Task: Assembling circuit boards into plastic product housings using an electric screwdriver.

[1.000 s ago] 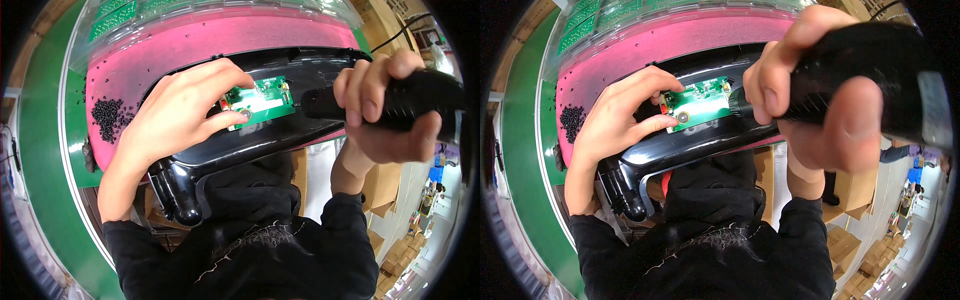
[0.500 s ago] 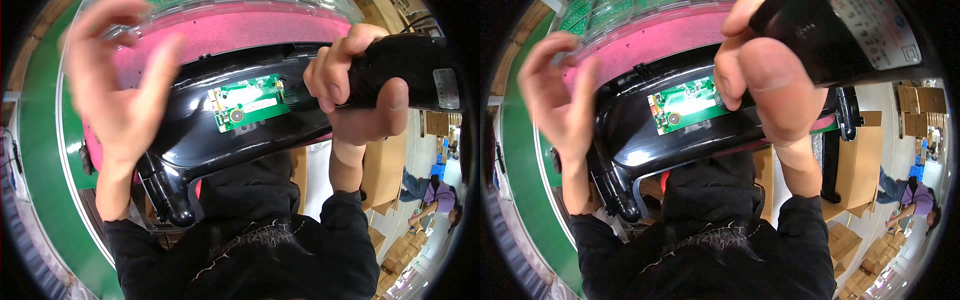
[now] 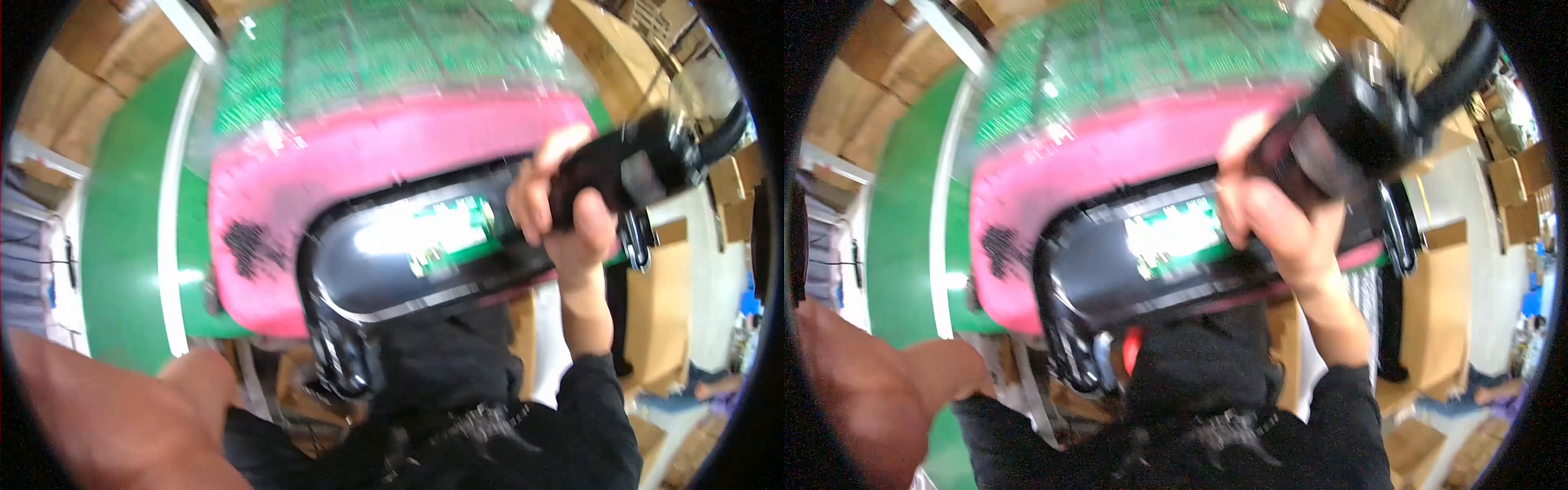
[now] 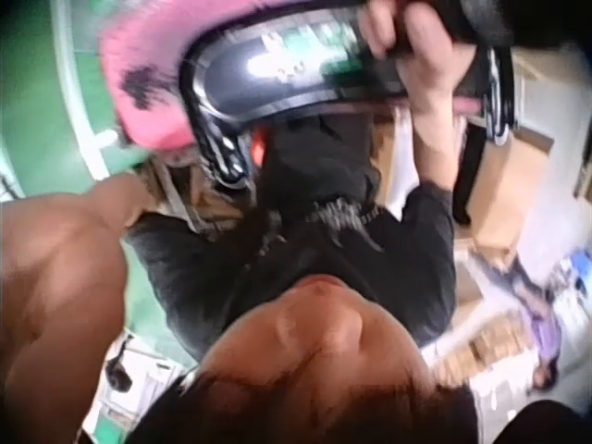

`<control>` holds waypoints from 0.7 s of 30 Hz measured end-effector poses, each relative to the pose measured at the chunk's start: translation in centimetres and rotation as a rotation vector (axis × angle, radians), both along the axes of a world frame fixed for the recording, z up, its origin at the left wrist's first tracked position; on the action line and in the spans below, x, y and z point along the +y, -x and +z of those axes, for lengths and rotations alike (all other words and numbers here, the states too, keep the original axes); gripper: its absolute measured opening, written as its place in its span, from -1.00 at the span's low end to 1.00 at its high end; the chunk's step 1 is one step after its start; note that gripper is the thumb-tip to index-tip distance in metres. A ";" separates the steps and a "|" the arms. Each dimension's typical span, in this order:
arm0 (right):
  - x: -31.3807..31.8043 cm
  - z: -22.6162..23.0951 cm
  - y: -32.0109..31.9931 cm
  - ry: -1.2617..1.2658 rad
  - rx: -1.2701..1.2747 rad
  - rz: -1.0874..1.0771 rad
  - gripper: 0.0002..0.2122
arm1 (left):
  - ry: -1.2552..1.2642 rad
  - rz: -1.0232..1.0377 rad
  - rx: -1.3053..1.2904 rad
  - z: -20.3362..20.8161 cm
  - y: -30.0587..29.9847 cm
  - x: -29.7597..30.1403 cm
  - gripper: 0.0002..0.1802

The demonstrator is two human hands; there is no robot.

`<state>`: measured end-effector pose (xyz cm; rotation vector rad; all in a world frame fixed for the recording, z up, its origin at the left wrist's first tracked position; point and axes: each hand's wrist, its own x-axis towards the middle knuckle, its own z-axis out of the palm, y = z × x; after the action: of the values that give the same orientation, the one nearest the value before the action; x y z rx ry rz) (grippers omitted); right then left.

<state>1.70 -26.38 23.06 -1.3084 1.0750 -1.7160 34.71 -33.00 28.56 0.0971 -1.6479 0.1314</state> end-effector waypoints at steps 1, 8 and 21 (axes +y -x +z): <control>0.5 -0.5 -0.2 0.008 -0.052 -0.002 -0.51 | 0.092 0.011 0.011 1.2 1.1 -0.5 -0.59; -0.4 -0.5 2.7 -0.004 -0.478 -0.266 -0.74 | 0.800 0.366 0.300 7.9 5.3 -1.1 -0.55; -0.5 3.9 2.6 0.182 -0.177 -0.065 -0.71 | 0.509 0.107 0.189 8.3 5.3 0.7 -0.46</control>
<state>-0.95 -26.88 26.98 -1.2146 0.8855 -1.9759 29.40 -32.26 36.87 -0.1854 -1.3781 0.5999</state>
